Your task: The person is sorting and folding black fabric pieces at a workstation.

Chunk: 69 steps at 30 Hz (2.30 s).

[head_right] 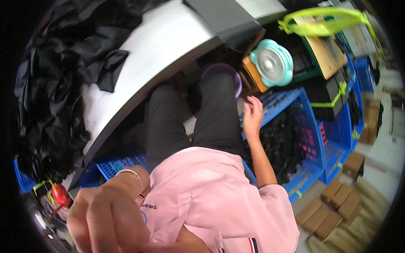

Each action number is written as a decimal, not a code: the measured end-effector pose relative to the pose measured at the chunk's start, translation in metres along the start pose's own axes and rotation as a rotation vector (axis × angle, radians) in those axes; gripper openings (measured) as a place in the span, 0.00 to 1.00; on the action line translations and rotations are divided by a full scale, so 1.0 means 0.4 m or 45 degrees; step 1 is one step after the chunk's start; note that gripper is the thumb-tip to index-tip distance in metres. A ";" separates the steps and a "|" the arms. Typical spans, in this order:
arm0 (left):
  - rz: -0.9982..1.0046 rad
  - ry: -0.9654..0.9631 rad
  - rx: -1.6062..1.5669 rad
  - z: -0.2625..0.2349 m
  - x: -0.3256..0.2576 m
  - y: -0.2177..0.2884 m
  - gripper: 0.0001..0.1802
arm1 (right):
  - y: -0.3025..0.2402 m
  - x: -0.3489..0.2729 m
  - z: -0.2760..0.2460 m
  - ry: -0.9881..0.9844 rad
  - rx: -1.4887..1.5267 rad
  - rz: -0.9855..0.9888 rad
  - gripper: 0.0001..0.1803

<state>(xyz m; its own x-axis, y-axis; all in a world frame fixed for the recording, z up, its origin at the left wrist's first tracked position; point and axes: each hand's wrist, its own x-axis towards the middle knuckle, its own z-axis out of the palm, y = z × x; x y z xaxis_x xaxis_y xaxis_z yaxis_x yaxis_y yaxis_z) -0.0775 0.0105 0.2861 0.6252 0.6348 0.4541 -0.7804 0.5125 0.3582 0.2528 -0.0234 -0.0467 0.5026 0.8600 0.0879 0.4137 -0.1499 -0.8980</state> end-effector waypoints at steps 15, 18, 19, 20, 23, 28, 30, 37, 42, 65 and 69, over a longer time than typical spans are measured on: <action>0.521 1.297 1.259 -0.343 -0.259 0.142 0.06 | -0.711 0.120 0.770 -0.490 0.269 -1.162 0.09; 0.522 1.488 1.156 -0.404 -0.287 0.153 0.05 | -0.829 0.111 0.822 -0.432 0.397 -1.011 0.13; 0.538 1.511 1.115 -0.422 -0.283 0.155 0.05 | -0.849 0.114 0.843 -0.441 0.407 -1.017 0.13; 0.551 1.531 1.074 -0.436 -0.275 0.158 0.06 | -0.865 0.118 0.860 -0.374 0.329 -1.058 0.12; 0.720 1.538 1.452 -0.466 -0.240 0.174 0.07 | -0.851 0.151 0.878 -0.345 0.239 -1.064 0.09; 0.840 1.294 2.864 -0.443 -0.155 0.270 0.25 | -0.780 0.161 0.723 0.049 -0.061 -1.654 0.15; 0.703 1.094 3.004 -0.482 -0.126 0.288 0.31 | -0.743 0.148 0.654 -0.014 -0.145 -1.705 0.17; 0.543 0.856 2.946 -0.535 -0.069 0.185 0.11 | -0.668 0.058 0.482 -0.031 0.009 -1.607 0.11; 0.664 0.945 2.835 -0.484 -0.025 0.074 0.08 | -0.688 0.041 0.414 -0.137 -0.052 -1.444 0.19; 0.101 0.265 2.014 -0.343 -0.084 -0.276 0.15 | -0.504 0.234 0.453 -0.582 1.565 0.987 0.28; 0.393 1.084 2.265 -0.372 -0.030 -0.176 0.26 | -0.582 0.186 0.389 -0.664 1.435 0.742 0.30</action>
<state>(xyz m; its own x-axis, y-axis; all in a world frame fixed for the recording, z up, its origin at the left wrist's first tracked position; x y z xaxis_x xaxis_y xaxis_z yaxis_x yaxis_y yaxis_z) -0.0293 0.0527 0.1340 -0.0843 0.9096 0.4068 0.3645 -0.3518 0.8622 0.0760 0.1514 0.1017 -0.0552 0.9291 -0.3657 -0.7185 -0.2913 -0.6316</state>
